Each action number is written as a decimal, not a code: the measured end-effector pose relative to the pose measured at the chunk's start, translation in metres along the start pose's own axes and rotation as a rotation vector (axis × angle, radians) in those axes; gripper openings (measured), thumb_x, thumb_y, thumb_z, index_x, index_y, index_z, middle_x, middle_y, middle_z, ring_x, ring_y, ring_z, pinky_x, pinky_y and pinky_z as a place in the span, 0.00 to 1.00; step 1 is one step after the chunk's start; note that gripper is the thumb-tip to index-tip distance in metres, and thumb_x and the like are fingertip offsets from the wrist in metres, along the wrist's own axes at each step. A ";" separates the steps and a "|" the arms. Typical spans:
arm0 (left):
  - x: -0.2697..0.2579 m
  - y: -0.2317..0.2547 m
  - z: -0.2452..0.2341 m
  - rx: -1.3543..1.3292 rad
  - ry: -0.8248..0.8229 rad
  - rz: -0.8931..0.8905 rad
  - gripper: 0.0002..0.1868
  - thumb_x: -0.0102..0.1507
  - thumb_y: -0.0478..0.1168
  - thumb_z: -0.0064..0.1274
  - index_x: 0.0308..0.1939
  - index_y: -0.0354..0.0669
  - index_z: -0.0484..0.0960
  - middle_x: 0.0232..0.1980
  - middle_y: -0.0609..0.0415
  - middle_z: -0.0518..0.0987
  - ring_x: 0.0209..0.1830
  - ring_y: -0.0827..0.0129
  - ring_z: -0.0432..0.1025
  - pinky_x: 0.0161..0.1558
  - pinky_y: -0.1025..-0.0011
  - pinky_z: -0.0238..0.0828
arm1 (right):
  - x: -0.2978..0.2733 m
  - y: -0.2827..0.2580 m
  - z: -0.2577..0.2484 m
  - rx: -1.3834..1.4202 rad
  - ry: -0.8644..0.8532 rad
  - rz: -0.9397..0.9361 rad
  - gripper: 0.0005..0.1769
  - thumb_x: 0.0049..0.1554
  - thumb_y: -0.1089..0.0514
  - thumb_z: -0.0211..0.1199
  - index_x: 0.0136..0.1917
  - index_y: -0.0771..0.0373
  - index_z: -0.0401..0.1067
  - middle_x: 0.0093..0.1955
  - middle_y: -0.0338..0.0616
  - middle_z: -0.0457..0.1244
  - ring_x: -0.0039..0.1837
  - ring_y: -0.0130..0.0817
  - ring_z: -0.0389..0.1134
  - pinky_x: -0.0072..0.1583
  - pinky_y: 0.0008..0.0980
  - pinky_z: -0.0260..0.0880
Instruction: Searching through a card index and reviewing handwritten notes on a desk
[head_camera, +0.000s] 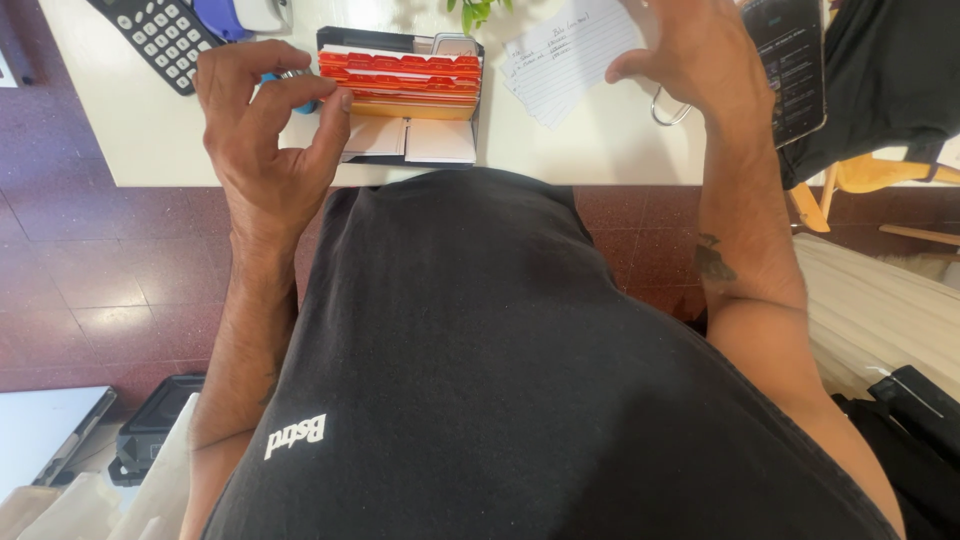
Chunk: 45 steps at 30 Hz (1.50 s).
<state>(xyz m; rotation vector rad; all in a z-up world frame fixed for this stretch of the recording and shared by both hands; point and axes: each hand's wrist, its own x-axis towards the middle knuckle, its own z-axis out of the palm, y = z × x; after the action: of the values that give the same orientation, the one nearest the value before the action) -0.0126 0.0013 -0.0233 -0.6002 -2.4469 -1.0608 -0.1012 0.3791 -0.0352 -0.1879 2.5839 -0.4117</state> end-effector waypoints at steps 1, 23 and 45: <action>0.000 0.000 0.001 -0.008 0.003 -0.009 0.06 0.71 0.27 0.63 0.44 0.30 0.80 0.50 0.39 0.75 0.51 0.49 0.68 0.53 0.53 0.64 | 0.000 -0.001 -0.001 -0.016 -0.024 -0.003 0.47 0.52 0.50 0.81 0.76 0.66 0.61 0.70 0.64 0.59 0.65 0.65 0.61 0.55 0.65 0.65; 0.002 -0.003 -0.008 -0.051 0.008 -0.047 0.04 0.72 0.29 0.57 0.44 0.27 0.82 0.48 0.41 0.73 0.49 0.51 0.67 0.49 0.55 0.63 | -0.006 0.054 0.014 0.193 0.228 -0.411 0.13 0.69 0.75 0.77 0.65 0.77 0.80 0.57 0.62 0.72 0.55 0.44 0.75 0.58 0.35 0.77; -0.006 -0.005 -0.007 -0.035 -0.122 0.029 0.08 0.72 0.36 0.62 0.49 0.33 0.83 0.48 0.44 0.71 0.48 0.55 0.64 0.46 0.58 0.66 | -0.039 0.010 0.037 1.005 0.563 -0.704 0.12 0.65 0.72 0.74 0.52 0.71 0.71 0.48 0.53 0.65 0.48 0.41 0.68 0.49 0.34 0.72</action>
<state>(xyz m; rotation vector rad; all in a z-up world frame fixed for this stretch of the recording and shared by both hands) -0.0088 -0.0085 -0.0245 -0.7298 -2.5200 -1.0863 -0.0492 0.3870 -0.0505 -0.6734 2.3506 -2.1739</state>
